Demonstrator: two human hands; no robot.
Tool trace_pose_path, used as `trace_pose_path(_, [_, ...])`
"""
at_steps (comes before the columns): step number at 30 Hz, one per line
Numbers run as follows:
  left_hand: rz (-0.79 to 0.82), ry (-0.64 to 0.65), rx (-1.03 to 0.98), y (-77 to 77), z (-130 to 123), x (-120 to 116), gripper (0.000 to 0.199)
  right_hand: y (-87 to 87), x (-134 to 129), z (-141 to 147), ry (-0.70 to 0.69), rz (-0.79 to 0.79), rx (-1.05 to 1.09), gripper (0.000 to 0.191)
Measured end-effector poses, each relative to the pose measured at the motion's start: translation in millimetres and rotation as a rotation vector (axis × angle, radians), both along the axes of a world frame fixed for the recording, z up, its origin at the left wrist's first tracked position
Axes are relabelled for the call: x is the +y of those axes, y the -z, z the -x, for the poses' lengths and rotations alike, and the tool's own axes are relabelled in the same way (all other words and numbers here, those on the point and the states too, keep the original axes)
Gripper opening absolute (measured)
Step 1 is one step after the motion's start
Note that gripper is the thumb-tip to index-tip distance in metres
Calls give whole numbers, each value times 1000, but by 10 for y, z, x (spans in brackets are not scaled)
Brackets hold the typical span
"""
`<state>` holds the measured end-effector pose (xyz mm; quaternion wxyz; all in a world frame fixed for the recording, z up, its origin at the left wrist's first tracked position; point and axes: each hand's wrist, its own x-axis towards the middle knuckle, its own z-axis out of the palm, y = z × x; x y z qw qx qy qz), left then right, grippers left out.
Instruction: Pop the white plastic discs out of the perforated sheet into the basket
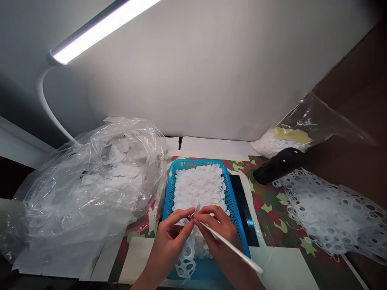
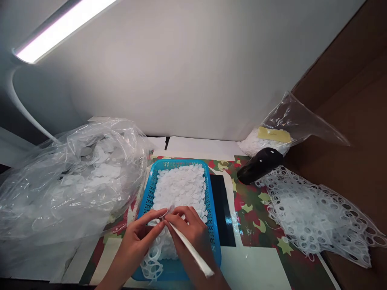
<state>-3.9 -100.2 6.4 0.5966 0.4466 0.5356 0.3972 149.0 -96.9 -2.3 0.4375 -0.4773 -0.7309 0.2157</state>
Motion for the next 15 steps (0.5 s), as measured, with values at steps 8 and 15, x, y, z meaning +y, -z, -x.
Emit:
trace_pose_path(8, [61, 1, -31, -3, -4, -2, 42, -59, -5, -25, -43, -164, -66, 23])
trace_pose_path(15, [35, 41, -29, -62, -2, -3, 37, -90, -31, -156, 83, -125, 31, 29])
